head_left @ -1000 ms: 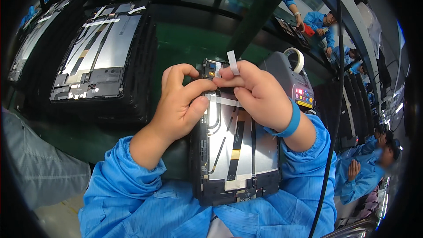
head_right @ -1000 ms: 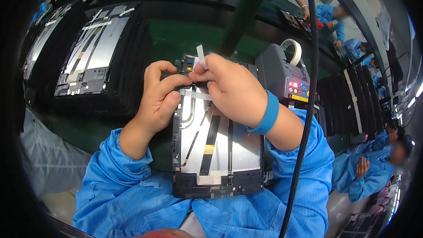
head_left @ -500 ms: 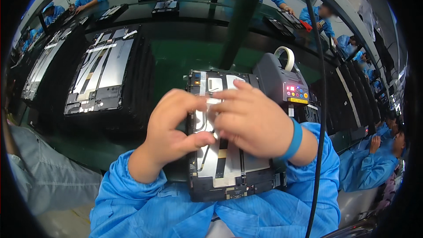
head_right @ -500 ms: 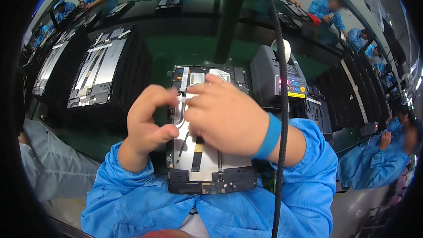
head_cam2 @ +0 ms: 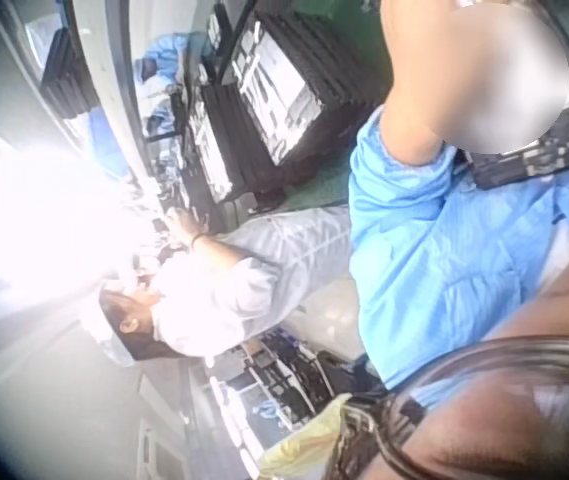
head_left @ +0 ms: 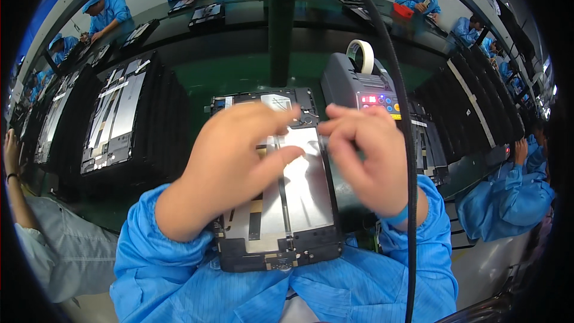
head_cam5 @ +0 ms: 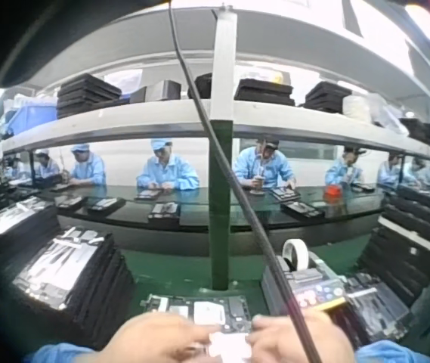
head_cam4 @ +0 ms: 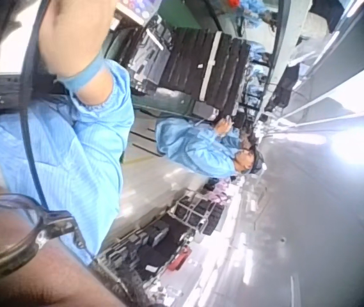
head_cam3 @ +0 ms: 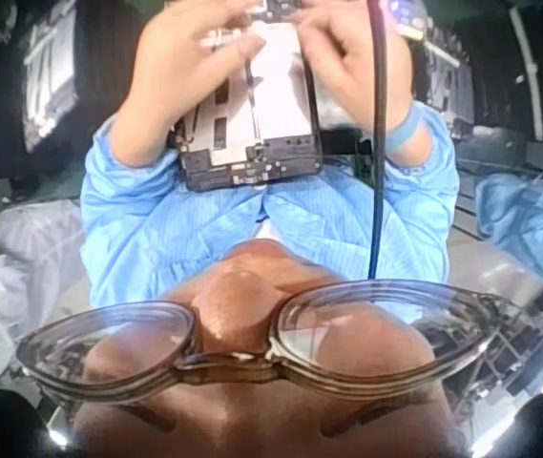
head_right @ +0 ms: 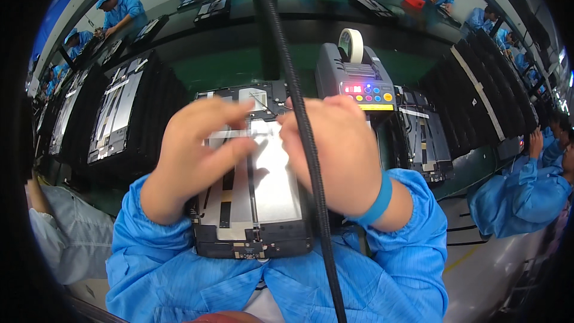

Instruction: Assembling screen components by applying adhesive strips or labels.

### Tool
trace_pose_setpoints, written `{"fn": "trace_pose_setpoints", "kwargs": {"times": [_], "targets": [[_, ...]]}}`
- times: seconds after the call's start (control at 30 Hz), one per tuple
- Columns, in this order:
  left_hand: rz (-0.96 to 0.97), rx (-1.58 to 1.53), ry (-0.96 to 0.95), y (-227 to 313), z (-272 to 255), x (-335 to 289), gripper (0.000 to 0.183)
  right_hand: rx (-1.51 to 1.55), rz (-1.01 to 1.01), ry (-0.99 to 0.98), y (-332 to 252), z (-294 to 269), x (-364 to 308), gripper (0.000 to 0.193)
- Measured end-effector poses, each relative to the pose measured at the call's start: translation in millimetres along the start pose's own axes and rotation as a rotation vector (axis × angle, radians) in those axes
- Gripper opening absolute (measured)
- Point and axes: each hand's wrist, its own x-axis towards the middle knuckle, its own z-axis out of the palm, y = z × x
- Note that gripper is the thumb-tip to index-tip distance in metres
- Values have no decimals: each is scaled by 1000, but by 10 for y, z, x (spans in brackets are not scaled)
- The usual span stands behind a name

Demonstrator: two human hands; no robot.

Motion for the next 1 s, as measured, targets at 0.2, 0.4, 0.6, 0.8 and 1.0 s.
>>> {"fn": "trace_pose_setpoints", "kwargs": {"times": [0.2,0.4,0.6,0.8,1.0], "targets": [[-142,157,-313,-193,275,191,45,419,508,38,465,139,38,8],[-119,159,-395,-254,236,268,35,605,513,-15,613,246,29,21],[-94,207,-341,-337,184,174,31,615,581,-127,734,423,215,36],[-103,232,-342,-350,159,150,31,854,624,-200,868,660,240,44],[-47,352,-336,-370,150,105,33,907,781,-263,672,483,321,49]]}}
